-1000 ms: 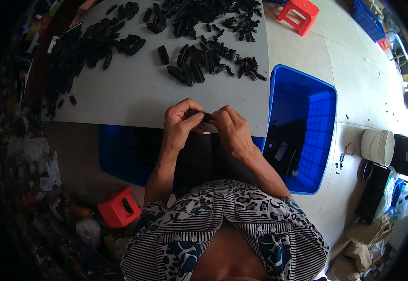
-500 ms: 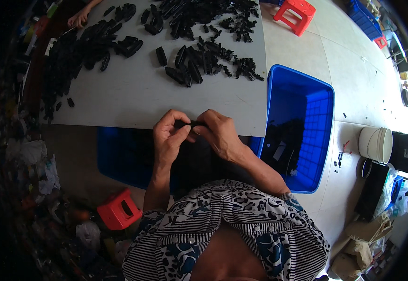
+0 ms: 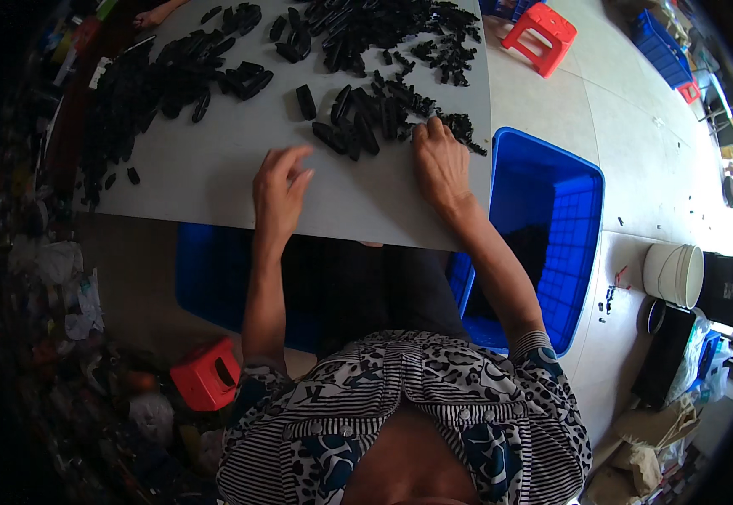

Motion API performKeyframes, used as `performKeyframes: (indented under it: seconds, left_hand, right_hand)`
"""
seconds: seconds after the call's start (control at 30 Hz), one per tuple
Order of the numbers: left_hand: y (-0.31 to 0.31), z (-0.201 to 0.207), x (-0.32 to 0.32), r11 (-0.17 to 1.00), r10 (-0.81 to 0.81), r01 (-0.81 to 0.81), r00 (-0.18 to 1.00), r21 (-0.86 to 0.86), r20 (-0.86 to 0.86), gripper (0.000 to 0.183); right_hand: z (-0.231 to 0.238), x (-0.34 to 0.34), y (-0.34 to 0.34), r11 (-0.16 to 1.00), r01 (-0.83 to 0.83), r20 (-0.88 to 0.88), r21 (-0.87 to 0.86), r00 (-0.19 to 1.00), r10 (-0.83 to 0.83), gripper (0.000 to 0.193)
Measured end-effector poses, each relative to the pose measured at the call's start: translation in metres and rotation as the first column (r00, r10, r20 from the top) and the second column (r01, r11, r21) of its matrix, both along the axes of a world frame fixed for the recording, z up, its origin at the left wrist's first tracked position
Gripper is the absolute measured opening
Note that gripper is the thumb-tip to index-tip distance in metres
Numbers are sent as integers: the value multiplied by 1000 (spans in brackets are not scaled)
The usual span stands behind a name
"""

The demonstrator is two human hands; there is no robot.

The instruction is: The person organizes small plastic parts on a table, then repeatedly fits pairs of components together by hand and drops the assembled pieces into a bin below.

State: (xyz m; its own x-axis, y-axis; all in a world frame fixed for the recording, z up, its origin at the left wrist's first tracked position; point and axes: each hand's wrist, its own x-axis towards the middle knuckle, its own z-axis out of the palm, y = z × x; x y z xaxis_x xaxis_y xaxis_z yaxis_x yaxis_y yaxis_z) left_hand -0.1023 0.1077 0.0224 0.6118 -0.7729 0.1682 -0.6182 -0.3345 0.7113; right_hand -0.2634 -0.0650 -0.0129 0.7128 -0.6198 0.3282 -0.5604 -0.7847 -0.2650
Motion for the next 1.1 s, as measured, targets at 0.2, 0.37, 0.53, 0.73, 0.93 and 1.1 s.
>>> performKeyframes:
  seconds: [0.2, 0.37, 0.53, 0.73, 0.93, 1.1]
  left_hand:
    - [-44, -25, 17, 997, -75, 75, 994, -2, 83, 45]
    - [-35, -29, 12, 997, -74, 77, 974, -2, 215, 40]
    - [-20, -31, 7, 997, -52, 68, 949, -40, 310, 33]
    - [3, -16, -14, 977, -47, -69, 855, -203, -516, 20]
    - [4, -5, -43, 933, -262, 17, 719, -361, -644, 15]
    - [2, -5, -53, 914, -298, 91, 811, -395, -503, 21]
  right_hand:
    - [4, -19, 15, 986, -73, 217, 147, 975, 40, 11]
    - [1, -23, 30, 987, -103, 148, 125, 985, 84, 18]
    - [-2, -34, 30, 925, -144, 341, 351, 940, 17, 13]
    - [4, -51, 46, -18, -623, 529, 782, 679, -510, 8]
    - [1, -52, 53, -145, -676, 503, 723, 658, -561, 7]
    - [1, -54, 56, -150, -681, 503, 717, 654, -566, 7]
